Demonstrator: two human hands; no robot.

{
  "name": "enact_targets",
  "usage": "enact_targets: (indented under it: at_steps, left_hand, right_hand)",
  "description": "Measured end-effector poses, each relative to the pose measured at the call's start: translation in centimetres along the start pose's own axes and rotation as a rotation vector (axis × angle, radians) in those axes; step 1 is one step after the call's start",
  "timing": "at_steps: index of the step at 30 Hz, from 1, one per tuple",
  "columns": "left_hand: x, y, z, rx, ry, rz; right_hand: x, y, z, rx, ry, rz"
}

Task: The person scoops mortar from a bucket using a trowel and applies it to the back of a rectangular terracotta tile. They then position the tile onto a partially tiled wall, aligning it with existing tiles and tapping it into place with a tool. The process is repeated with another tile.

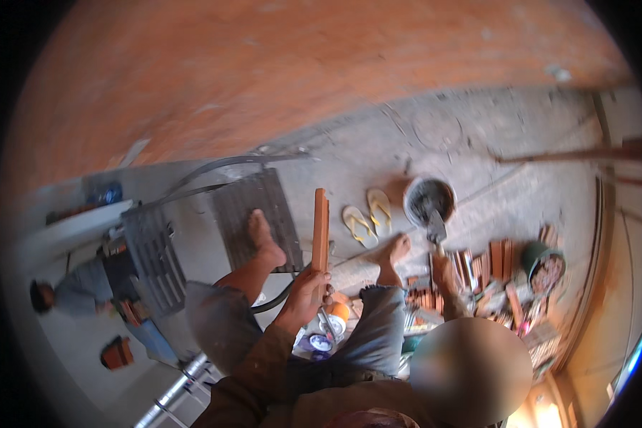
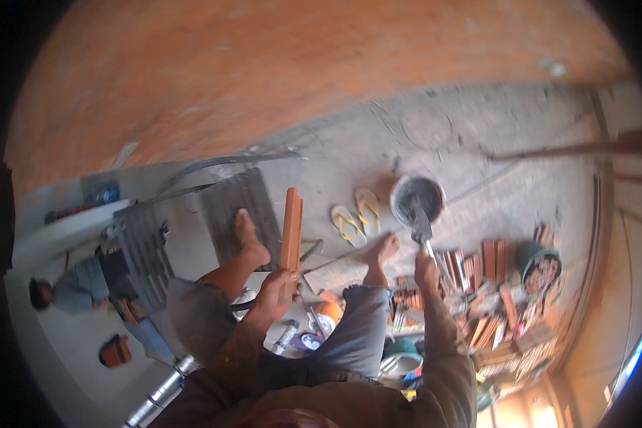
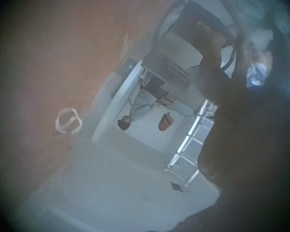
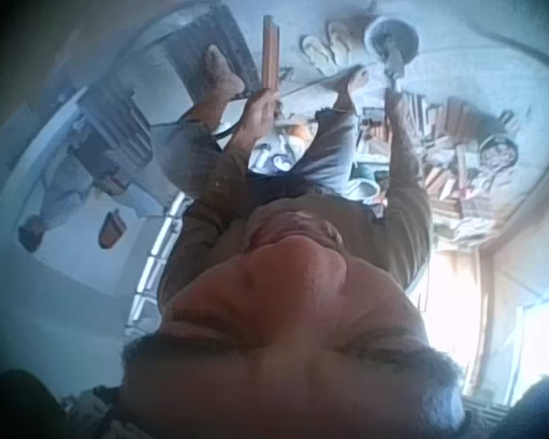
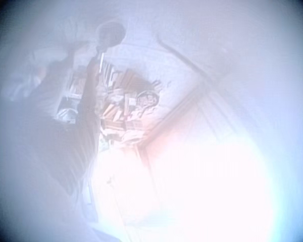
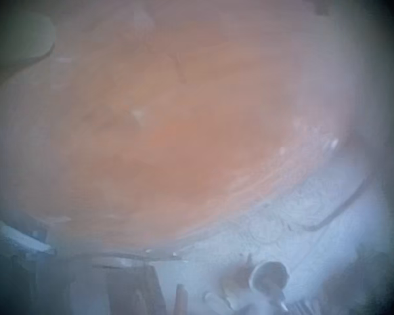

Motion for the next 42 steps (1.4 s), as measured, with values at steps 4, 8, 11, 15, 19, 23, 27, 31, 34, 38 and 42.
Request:
enact_targets:
  at_steps: [4, 8, 11, 15, 19, 23, 27, 31, 34, 38, 42]
  left_hand:
    - [5.9, 4.8, 3.4, 0.080, -0.182, -0.145]
    - [15.3, 10.8, 5.3, 0.061, -0.097, -0.408]
    - [19.7, 11.9, 9.2, 0.115, 0.011, -0.576]
    - [23.1, 12.6, 13.4, 0.276, 0.142, -0.703]
    - [22.7, 13.2, 19.1, 0.339, 0.243, -0.818]
    - [22.5, 16.0, 23.7, 0.340, 0.426, -0.874]
    - [25.2, 22.1, 29.1, 0.246, 0.507, -0.889]
    - [27.5, 32.1, 36.3, 0.017, 0.719, -1.004]
    - [33.6, 40.9, 38.6, -0.166, 0.510, -1.138]
    - [36.5, 48.1, 41.5, -0.263, 0.426, -1.069]
    - [35.8, 50.0, 44.1, -0.415, 0.306, -1.090]
  right_hand:
    - [5.4, -5.2, 5.6, 0.006, 0.255, 0.310]
    - [4.4, -14.6, 7.4, 0.112, 0.362, 0.732]
    - [7.0, -28.9, 11.0, 0.174, 0.419, 0.922]
    - [11.5, -46.1, 17.5, 0.116, 0.347, 0.970]
    - [15.5, -60.4, 23.4, 0.030, 0.415, 1.289]
    - [24.8, -73.6, 28.0, 0.031, 0.608, 1.424]
    - [35.1, -86.1, 31.4, 0.000, 0.769, 1.790]
    - [49.4, -100.3, 34.9, -0.088, 0.987, 1.929]
    - [58.8, -108.2, 38.9, -0.133, 1.235, 1.925]
    - [66.4, -111.3, 44.0, -0.125, 1.429, 1.698]
    - [71.7, -112.4, 49.7, -0.091, 1.473, 1.477]
Point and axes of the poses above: each hand's wrist, its own x-axis away from the middle knuckle, its own z-axis out of the back of the hand, y = z × x, the point moved 4 cm from there along -x, towards the middle knuckle, and after that the axes turned 2 degrees about -x, right-handed, at the moved point
